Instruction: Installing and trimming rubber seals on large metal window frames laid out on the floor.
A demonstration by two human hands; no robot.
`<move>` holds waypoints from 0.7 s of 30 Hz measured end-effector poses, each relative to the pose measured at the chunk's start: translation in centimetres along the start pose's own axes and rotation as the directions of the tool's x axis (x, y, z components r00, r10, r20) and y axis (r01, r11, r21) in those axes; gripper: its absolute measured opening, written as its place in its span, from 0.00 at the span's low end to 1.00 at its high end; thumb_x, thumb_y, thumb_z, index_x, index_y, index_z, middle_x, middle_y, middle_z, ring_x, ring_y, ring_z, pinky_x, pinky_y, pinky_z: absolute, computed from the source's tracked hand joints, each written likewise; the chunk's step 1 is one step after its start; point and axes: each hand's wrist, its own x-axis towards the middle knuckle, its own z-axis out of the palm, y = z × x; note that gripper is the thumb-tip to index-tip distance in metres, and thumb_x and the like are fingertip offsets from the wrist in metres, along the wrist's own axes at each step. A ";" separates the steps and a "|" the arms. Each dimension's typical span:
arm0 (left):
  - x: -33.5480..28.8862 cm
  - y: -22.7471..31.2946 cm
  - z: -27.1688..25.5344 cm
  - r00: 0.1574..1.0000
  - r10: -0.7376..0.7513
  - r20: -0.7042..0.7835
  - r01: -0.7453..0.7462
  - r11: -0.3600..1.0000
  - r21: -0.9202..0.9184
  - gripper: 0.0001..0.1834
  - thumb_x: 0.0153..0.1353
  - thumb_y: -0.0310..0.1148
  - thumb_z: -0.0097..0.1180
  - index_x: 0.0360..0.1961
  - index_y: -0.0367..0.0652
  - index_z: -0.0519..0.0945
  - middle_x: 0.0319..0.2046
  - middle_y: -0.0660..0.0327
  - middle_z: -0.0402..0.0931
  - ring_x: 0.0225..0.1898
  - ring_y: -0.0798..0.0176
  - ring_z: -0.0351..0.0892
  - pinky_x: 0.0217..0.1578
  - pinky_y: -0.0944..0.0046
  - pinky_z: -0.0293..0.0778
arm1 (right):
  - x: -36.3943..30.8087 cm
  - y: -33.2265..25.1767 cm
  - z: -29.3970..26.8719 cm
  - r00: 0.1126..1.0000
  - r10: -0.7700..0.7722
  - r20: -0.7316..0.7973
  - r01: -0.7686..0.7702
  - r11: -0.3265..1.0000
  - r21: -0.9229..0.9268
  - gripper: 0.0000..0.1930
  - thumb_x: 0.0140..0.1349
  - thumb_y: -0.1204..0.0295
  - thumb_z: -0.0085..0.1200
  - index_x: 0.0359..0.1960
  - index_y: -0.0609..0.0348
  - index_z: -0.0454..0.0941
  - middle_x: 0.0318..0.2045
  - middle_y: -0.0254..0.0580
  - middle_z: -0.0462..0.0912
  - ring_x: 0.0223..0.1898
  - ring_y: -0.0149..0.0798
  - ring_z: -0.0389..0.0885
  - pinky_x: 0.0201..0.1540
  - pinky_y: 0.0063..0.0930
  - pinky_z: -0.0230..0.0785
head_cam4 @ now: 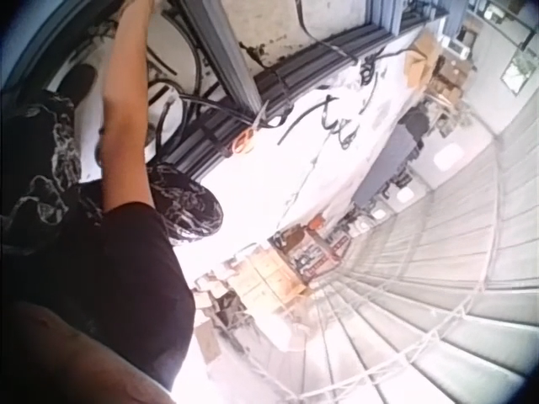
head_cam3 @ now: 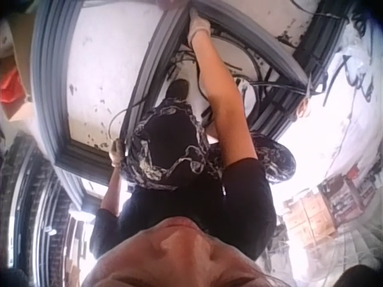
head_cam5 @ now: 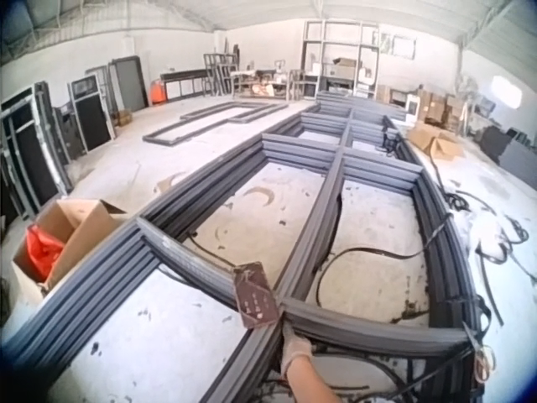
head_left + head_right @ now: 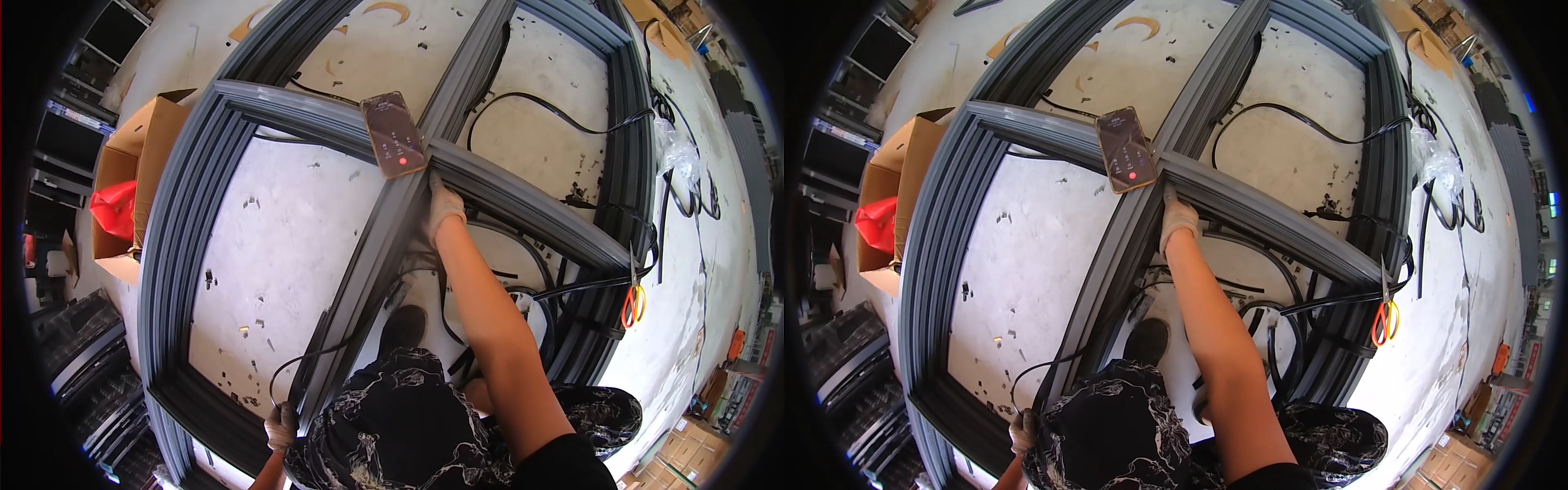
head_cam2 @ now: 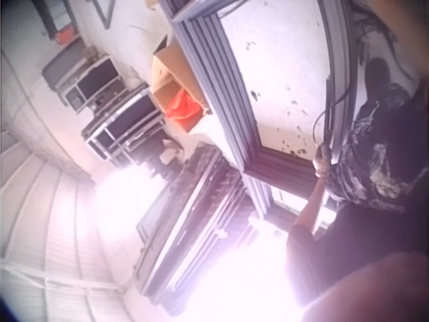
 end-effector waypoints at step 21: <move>0.3 1.5 -0.9 0.991 0.038 0.130 -0.062 0.980 0.189 0.16 0.58 0.40 0.50 0.27 0.34 0.75 0.15 0.55 0.71 0.18 0.62 0.69 0.23 0.60 0.66 | -0.9 5.5 -1.3 0.862 -0.433 0.264 0.503 0.664 -0.553 0.23 0.62 0.54 0.45 0.48 0.61 0.76 0.47 0.54 0.78 0.50 0.52 0.74 0.53 0.33 0.64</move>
